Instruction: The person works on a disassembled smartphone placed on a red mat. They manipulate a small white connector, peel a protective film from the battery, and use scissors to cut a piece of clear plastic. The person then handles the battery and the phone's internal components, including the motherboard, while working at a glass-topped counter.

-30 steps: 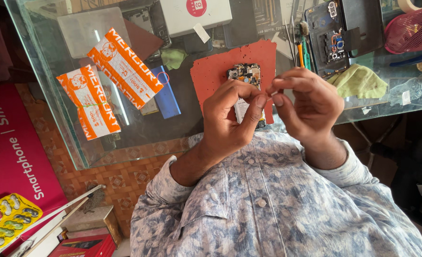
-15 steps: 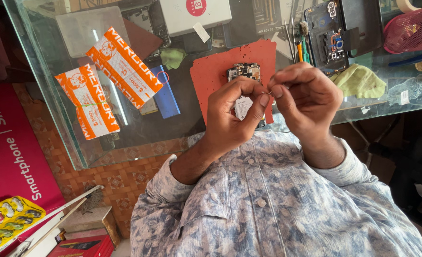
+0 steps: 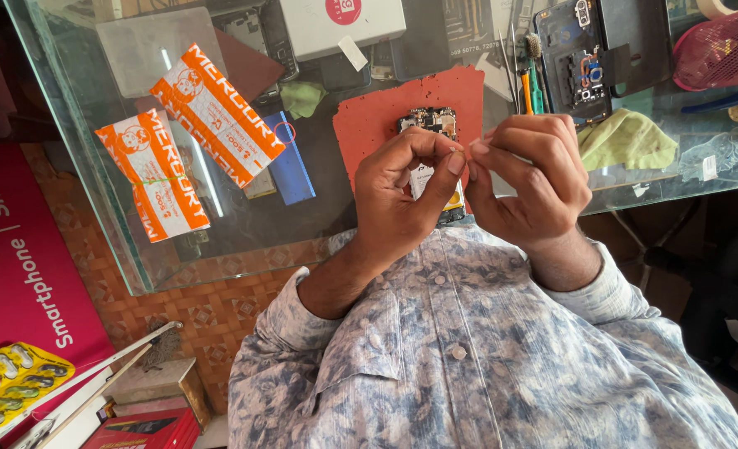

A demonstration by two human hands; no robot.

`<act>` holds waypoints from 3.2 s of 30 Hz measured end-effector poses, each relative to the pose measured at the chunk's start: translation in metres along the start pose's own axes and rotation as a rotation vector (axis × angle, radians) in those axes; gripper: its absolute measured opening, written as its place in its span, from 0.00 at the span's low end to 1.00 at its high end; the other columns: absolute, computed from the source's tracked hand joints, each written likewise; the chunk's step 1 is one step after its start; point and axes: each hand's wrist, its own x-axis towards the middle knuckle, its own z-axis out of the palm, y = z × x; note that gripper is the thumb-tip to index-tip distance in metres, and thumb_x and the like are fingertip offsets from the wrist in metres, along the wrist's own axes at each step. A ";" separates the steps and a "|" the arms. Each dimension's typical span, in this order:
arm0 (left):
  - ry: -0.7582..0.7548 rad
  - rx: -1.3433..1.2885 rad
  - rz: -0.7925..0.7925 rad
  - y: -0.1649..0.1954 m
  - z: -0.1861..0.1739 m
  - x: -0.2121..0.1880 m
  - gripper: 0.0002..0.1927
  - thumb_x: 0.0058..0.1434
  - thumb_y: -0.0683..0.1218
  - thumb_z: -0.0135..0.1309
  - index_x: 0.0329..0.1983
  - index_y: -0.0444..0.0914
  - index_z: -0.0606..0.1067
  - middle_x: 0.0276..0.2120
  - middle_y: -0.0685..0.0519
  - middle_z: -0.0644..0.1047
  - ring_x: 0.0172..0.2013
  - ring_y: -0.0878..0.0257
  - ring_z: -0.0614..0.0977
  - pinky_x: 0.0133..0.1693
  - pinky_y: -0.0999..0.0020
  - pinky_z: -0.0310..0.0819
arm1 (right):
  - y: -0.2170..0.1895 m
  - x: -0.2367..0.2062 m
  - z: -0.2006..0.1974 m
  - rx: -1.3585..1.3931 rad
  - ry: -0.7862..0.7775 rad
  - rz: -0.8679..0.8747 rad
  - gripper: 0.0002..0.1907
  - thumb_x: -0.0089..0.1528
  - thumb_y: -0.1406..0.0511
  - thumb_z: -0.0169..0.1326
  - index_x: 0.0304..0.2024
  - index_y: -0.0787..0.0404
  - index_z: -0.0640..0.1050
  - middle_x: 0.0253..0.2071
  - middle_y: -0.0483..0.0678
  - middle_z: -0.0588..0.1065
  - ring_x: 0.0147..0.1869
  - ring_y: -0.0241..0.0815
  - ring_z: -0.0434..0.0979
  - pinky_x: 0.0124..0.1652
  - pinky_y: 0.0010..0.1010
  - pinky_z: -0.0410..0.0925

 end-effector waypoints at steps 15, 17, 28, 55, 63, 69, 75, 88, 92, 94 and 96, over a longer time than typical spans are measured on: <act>-0.096 0.173 0.079 0.020 -0.004 0.009 0.04 0.70 0.37 0.61 0.46 0.33 0.79 0.41 0.54 0.80 0.40 0.70 0.81 0.42 0.76 0.76 | 0.003 -0.006 -0.009 0.572 -0.058 0.460 0.06 0.65 0.76 0.61 0.43 0.74 0.78 0.41 0.58 0.78 0.44 0.42 0.80 0.44 0.27 0.72; -0.106 0.194 0.112 0.020 -0.004 0.010 0.06 0.69 0.37 0.62 0.47 0.33 0.79 0.44 0.53 0.80 0.41 0.69 0.81 0.43 0.75 0.77 | 0.005 -0.007 -0.007 0.529 -0.045 0.417 0.05 0.65 0.76 0.61 0.42 0.74 0.78 0.41 0.58 0.78 0.43 0.43 0.80 0.42 0.27 0.72; -0.111 0.187 0.065 0.022 -0.001 0.008 0.04 0.70 0.38 0.61 0.45 0.33 0.79 0.39 0.53 0.79 0.36 0.70 0.78 0.41 0.75 0.75 | 0.007 -0.012 -0.001 0.493 0.011 0.364 0.05 0.68 0.74 0.57 0.40 0.74 0.76 0.39 0.58 0.77 0.41 0.44 0.80 0.39 0.28 0.72; -0.241 0.511 0.203 0.044 -0.002 0.017 0.05 0.68 0.39 0.62 0.43 0.35 0.77 0.40 0.53 0.79 0.38 0.62 0.82 0.40 0.68 0.77 | 0.011 0.004 -0.018 0.136 -0.102 0.082 0.05 0.58 0.75 0.62 0.34 0.68 0.78 0.34 0.53 0.75 0.40 0.49 0.79 0.37 0.35 0.67; -0.255 0.257 0.015 0.037 -0.004 0.015 0.04 0.69 0.39 0.60 0.43 0.33 0.77 0.38 0.53 0.78 0.35 0.67 0.81 0.38 0.71 0.76 | 0.009 0.001 -0.011 0.455 -0.041 0.288 0.05 0.59 0.75 0.57 0.32 0.72 0.74 0.34 0.56 0.75 0.36 0.44 0.77 0.35 0.27 0.69; -0.223 0.176 -0.055 0.028 -0.007 0.014 0.05 0.69 0.40 0.59 0.40 0.33 0.76 0.37 0.54 0.78 0.34 0.69 0.80 0.38 0.72 0.75 | 0.017 -0.001 -0.013 0.462 -0.038 0.332 0.05 0.59 0.76 0.56 0.32 0.73 0.73 0.33 0.57 0.74 0.36 0.43 0.76 0.35 0.26 0.69; -0.178 0.187 -0.035 0.018 -0.010 0.010 0.04 0.70 0.40 0.58 0.40 0.33 0.76 0.34 0.54 0.78 0.36 0.69 0.78 0.40 0.73 0.74 | 0.061 -0.006 -0.018 0.363 0.052 0.326 0.02 0.57 0.75 0.52 0.29 0.72 0.73 0.34 0.58 0.75 0.33 0.41 0.71 0.29 0.25 0.65; -0.103 0.173 -0.071 0.007 -0.018 0.001 0.04 0.70 0.40 0.58 0.41 0.32 0.77 0.34 0.56 0.78 0.34 0.72 0.77 0.38 0.76 0.73 | 0.083 0.016 -0.043 -0.216 0.169 0.107 0.09 0.65 0.77 0.55 0.49 0.72 0.76 0.41 0.53 0.78 0.40 0.40 0.77 0.39 0.28 0.68; -0.109 0.098 -0.070 0.006 -0.017 0.002 0.04 0.71 0.39 0.58 0.42 0.32 0.77 0.35 0.56 0.78 0.33 0.73 0.77 0.38 0.78 0.73 | 0.047 0.019 -0.044 0.259 0.108 0.301 0.11 0.66 0.74 0.56 0.51 0.73 0.76 0.43 0.54 0.78 0.44 0.41 0.79 0.44 0.28 0.70; -0.124 0.033 -0.091 0.008 -0.017 0.003 0.04 0.71 0.39 0.58 0.43 0.33 0.77 0.37 0.56 0.79 0.37 0.72 0.78 0.42 0.76 0.75 | 0.033 0.018 -0.042 0.490 0.030 0.394 0.13 0.67 0.72 0.57 0.52 0.73 0.75 0.44 0.55 0.78 0.46 0.41 0.79 0.47 0.29 0.71; -0.140 -0.013 -0.114 0.011 -0.015 0.003 0.04 0.71 0.39 0.58 0.44 0.33 0.77 0.38 0.56 0.79 0.39 0.72 0.79 0.43 0.75 0.75 | 0.022 0.014 -0.039 0.664 -0.077 0.469 0.14 0.67 0.70 0.58 0.53 0.73 0.75 0.45 0.55 0.78 0.48 0.41 0.80 0.49 0.29 0.73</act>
